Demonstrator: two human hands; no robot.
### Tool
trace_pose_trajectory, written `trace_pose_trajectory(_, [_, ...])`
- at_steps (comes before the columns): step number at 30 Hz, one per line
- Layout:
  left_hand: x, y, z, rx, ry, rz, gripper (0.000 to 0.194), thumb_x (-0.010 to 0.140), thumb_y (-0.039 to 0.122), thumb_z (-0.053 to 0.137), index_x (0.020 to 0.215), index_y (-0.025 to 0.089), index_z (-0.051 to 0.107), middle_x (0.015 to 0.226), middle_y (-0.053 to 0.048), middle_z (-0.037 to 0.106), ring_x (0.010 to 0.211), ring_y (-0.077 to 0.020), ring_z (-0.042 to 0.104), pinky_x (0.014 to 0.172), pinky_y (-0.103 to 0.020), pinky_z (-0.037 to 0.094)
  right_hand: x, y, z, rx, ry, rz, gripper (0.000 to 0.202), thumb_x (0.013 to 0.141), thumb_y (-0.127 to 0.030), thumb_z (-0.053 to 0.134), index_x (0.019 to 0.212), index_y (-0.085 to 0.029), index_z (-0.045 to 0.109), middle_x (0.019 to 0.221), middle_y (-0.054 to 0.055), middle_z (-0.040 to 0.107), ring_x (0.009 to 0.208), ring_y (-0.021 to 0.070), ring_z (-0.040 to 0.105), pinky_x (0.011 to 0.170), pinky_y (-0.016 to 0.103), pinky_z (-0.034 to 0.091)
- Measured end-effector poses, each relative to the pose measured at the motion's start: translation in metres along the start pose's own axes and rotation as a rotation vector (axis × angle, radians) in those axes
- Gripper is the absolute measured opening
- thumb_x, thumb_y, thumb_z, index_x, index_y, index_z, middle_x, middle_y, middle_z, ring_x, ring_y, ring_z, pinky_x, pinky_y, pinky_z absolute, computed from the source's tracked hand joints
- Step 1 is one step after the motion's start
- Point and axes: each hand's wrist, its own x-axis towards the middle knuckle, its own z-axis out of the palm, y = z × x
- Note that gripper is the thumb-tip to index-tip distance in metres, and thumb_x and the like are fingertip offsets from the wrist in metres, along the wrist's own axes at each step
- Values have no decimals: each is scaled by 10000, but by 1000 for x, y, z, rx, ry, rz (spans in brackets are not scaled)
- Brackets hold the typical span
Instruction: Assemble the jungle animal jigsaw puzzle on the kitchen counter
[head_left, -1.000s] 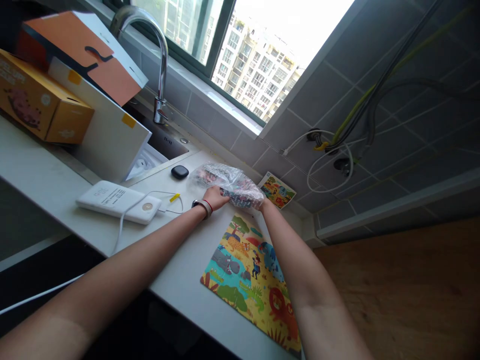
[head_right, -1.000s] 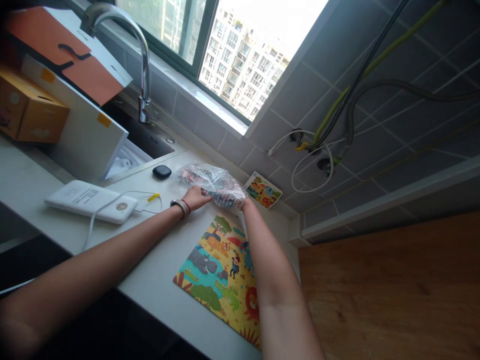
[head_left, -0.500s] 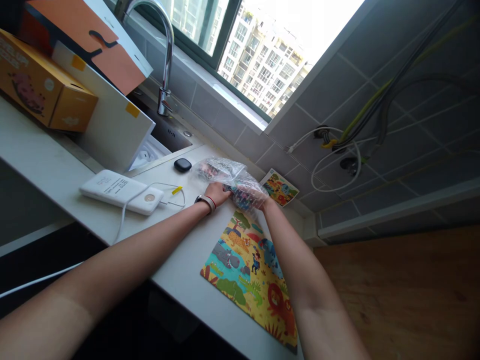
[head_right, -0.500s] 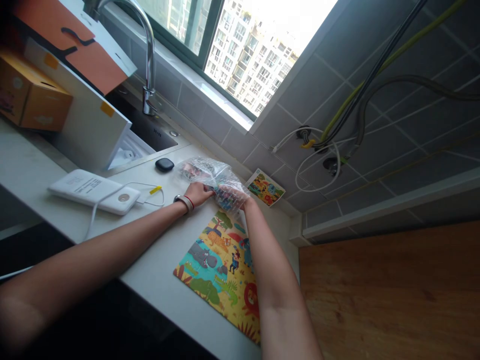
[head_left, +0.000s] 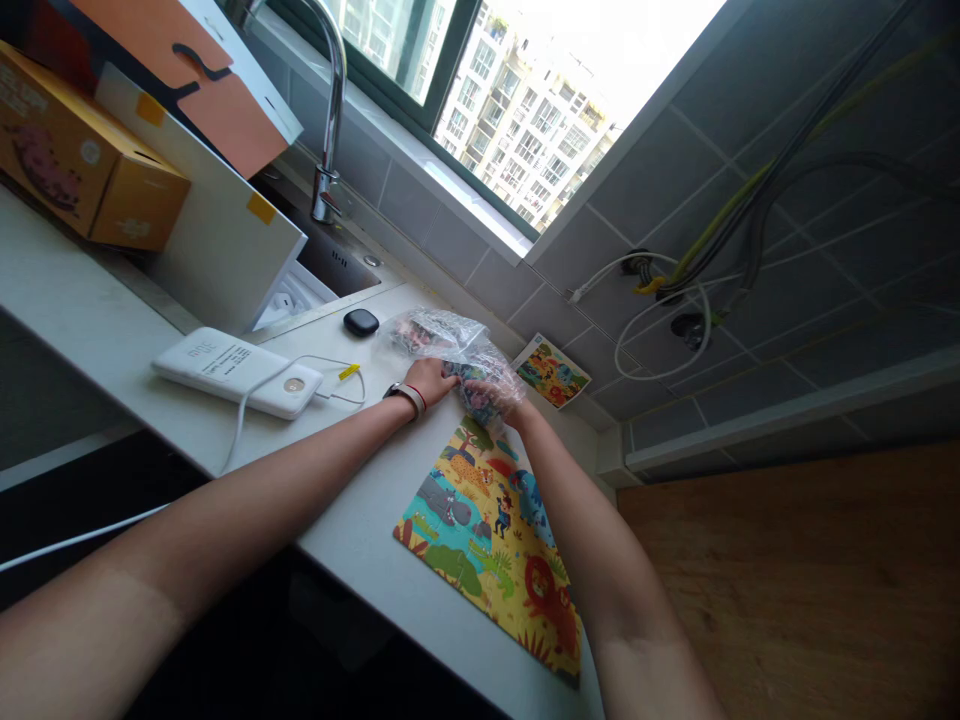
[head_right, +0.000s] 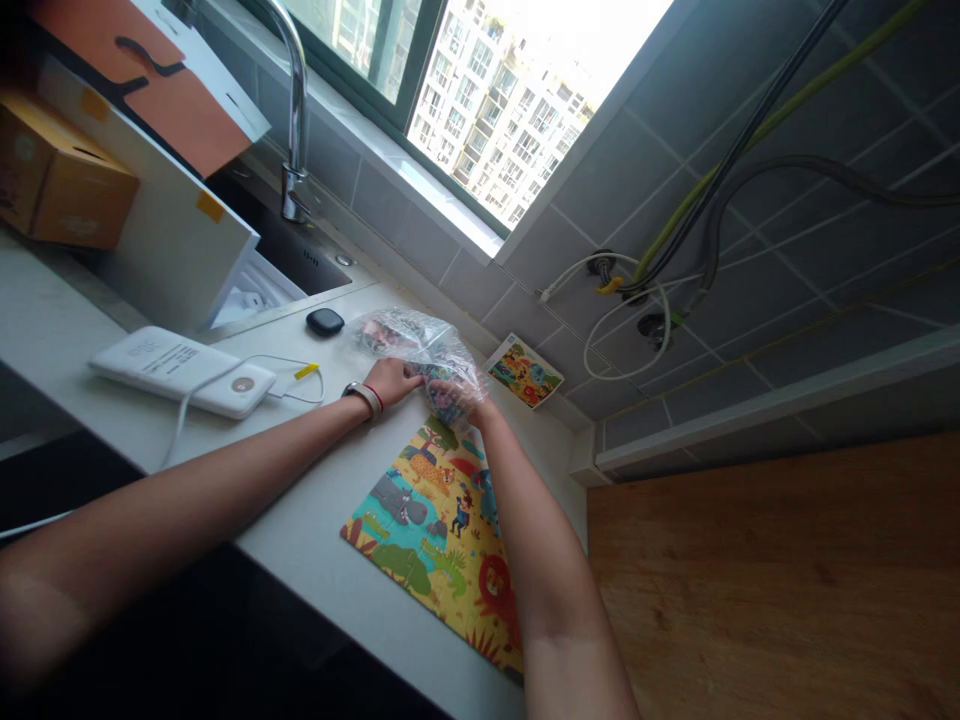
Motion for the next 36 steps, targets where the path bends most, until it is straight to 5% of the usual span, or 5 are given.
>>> trace_pose_trajectory(5, [-2, 3, -3, 31, -16, -13, 369, 936, 446, 676, 826, 116, 802, 872, -151, 783, 884, -280, 736, 779, -296, 509, -8, 6, -26, 120, 2, -107, 590, 516, -328, 987, 980, -234, 636, 651, -69, 648, 475, 110, 529, 457, 244, 457])
trace_pose_trajectory(9, [-1, 4, -2, 60, -17, -29, 359, 976, 409, 618, 882, 120, 810, 929, -153, 791, 930, -281, 738, 798, -295, 511, -21, 7, -54, 169, 55, -142, 632, 503, -306, 991, 1016, -237, 629, 806, -29, 738, 593, 134, 654, 556, 243, 555])
trace_pose_trajectory(20, [-4, 5, -3, 99, -25, -16, 375, 980, 398, 583, 930, 114, 823, 964, -172, 792, 946, -283, 733, 821, -300, 507, -69, 45, -136, 139, 144, 96, 560, 562, -239, 961, 1028, -237, 652, 837, 16, 785, 665, 169, 738, 567, 233, 602])
trace_pose_trajectory(30, [-5, 5, -1, 118, -33, -14, 397, 978, 415, 569, 980, 118, 832, 997, -172, 795, 957, -286, 730, 823, -300, 508, -93, 72, -184, 141, 131, 219, 533, 611, -230, 933, 1078, -232, 676, 952, 61, 812, 775, 207, 787, 693, 272, 643])
trace_pose_trajectory(36, [-5, 5, -2, 121, -35, -23, 404, 971, 415, 573, 943, 109, 835, 974, -186, 794, 956, -296, 736, 811, -301, 511, -101, 75, -198, 12, 215, 265, 459, 609, -241, 928, 1004, -233, 694, 855, 34, 796, 640, 178, 739, 547, 243, 598])
